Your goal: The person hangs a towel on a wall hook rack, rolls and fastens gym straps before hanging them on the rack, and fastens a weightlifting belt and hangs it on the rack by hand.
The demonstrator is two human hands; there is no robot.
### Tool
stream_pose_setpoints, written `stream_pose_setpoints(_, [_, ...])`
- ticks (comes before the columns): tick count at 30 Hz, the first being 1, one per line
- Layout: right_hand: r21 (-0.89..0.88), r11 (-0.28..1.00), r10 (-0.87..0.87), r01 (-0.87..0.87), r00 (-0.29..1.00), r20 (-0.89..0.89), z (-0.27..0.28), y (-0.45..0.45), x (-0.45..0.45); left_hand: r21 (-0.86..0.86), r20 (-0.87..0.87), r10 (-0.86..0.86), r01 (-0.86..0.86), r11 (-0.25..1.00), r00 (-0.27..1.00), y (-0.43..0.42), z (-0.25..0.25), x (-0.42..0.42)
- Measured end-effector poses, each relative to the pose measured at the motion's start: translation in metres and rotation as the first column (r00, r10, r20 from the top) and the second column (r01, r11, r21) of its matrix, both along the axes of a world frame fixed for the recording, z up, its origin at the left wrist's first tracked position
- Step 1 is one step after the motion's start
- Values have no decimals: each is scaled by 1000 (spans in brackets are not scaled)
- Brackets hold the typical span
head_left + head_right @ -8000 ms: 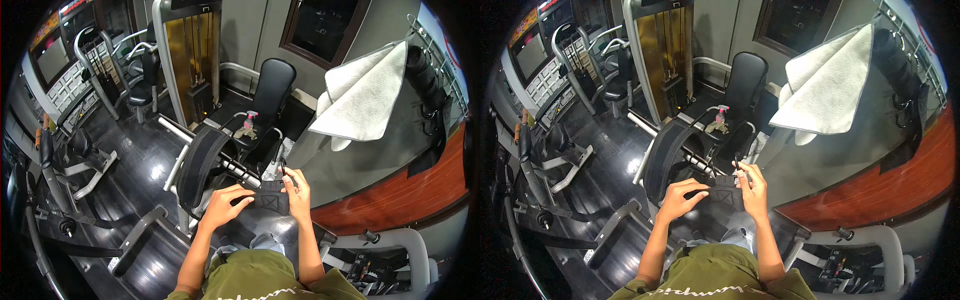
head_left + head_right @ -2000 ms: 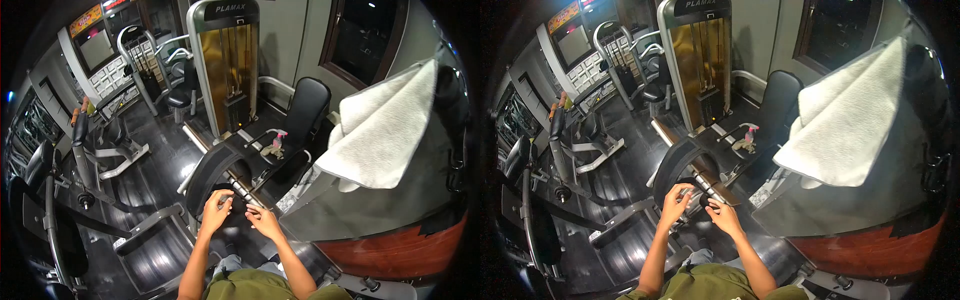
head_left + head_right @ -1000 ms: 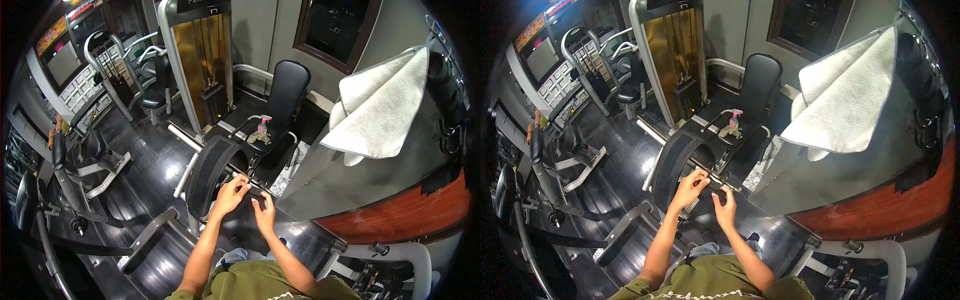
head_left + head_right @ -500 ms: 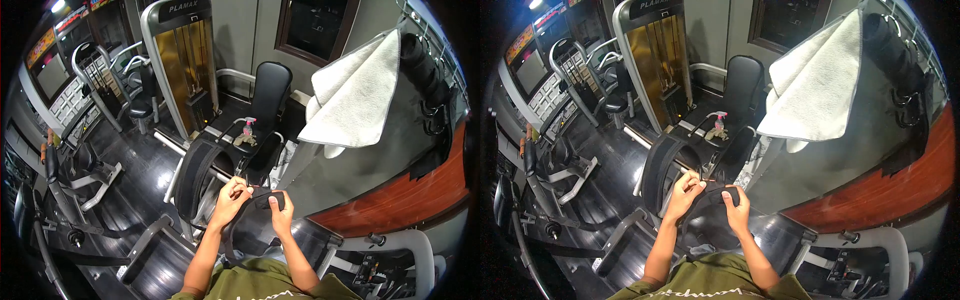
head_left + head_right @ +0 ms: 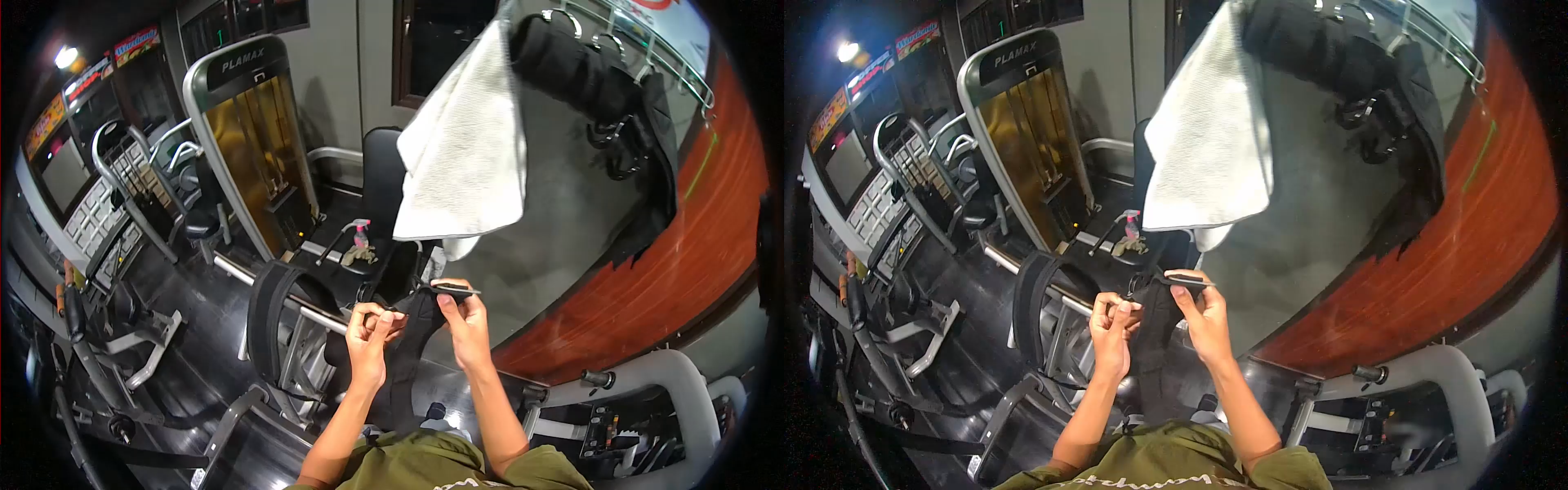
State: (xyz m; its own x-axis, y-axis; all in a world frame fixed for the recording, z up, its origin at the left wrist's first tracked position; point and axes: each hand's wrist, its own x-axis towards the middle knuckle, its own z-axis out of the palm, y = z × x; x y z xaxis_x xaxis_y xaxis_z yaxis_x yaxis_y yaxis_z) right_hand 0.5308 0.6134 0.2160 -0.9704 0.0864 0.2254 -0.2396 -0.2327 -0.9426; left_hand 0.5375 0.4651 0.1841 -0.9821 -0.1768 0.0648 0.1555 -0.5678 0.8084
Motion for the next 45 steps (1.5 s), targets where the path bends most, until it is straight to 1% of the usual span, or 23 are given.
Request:
stream_pose_setpoints(1, [-4, 1000, -8, 8, 1000, -8, 10, 10, -1, -28, -55, -46, 44, 999, 997, 4, 1, -1])
stream_pose_setpoints(3, [232, 973, 53, -2, 976, -212, 27, 31, -6, -63, -116, -97, 90, 994, 988, 9, 7, -2])
stream_pose_setpoints(7, [418, 906, 182, -62, 949, -255, 59, 74, -7, -228, -158, -256, 217, 949, 954, 17, 25, -3])
stream_pose_setpoints(9, [417, 906, 205, -71, 936, -286, 78, 90, -4, -427, -352, -203, 37, 904, 914, 31, 37, -8])
stream_pose_setpoints(11, [603, 778, 342, -176, 924, -171, 101, 110, 1, -492, -476, -293, 25, 870, 829, 48, 58, -15])
stream_pose_setpoints(13, [653, 736, 364, -177, 917, -162, 119, 123, 4, -515, -517, -423, 123, 848, 744, 68, 75, -20])
stream_pose_setpoints(14, [765, 627, 374, -145, 918, -132, 132, 128, 6, -583, -495, -444, 93, 807, 747, 75, 75, -21])
stream_pose_setpoints(15, [858, 501, 377, -112, 921, -100, 140, 134, 8, -545, -470, -421, 120, 830, 776, 86, 80, -19])
stream_pose_setpoints(16, [850, 527, 409, -20, 882, -233, 137, 140, 4, -536, -420, -439, 173, 826, 794, 93, 80, -24])
stream_pose_setpoints(18, [821, 571, 361, 21, 891, -274, 153, 148, 10, -521, -378, -463, 229, 822, 802, 109, 86, -26])
stream_pose_setpoints(20, [766, 639, 270, 70, 912, -309, 169, 156, 18, -352, -382, -448, 322, 879, 808, 126, 105, -16])
stream_pose_setpoints(21, [769, 633, 265, 84, 910, -317, 175, 160, 22, -350, -394, -452, 324, 879, 800, 132, 112, -15])
stream_pose_setpoints(25, [712, 615, 79, 339, 871, -484, 191, 178, 22, -303, -530, -304, 158, 940, 791, 160, 142, -26])
stream_pose_setpoints(27, [645, 627, -1, 436, 829, -559, 203, 185, 21, -436, -715, -275, -103, 894, 642, 169, 161, -40])
stream_pose_setpoints(29, [658, 625, -58, 420, 866, -497, 224, 189, 26, -416, -756, -241, -162, 895, 609, 177, 187, -45])
stream_pose_setpoints(31, [556, 632, -19, 540, 728, -685, 238, 198, 16, -502, -783, -269, -315, 805, 560, 179, 213, -47])
stream_pose_setpoints(33, [562, 634, -75, 532, 765, -640, 263, 201, 21, -482, -798, -237, -350, 803, 553, 185, 237, -47])
stream_pose_setpoints(35, [496, 605, -59, 623, 656, -752, 276, 211, 5, -471, -809, -234, -356, 807, 539, 190, 260, -53])
stream_pose_setpoints(36, [500, 626, -74, 598, 684, -726, 286, 215, 2, -462, -825, -231, -382, 800, 516, 194, 270, -57])
stream_pose_setpoints(39, [463, 458, -61, 759, 547, -835, 308, 226, -13, -472, -827, -231, -411, 780, 512, 203, 295, -67])
stream_pose_setpoints(40, [455, 461, -57, 762, 537, -842, 315, 228, -16, -483, -818, -245, -389, 784, 521, 207, 301, -74])
stream_pose_setpoints(42, [496, 470, -108, 730, 605, -789, 326, 231, -23, -523, -790, -266, -379, 764, 553, 210, 313, -80])
stream_pose_setpoints(45, [493, 464, -122, 736, 604, -788, 334, 236, -34, -530, -780, -260, -378, 759, 569, 216, 322, -89])
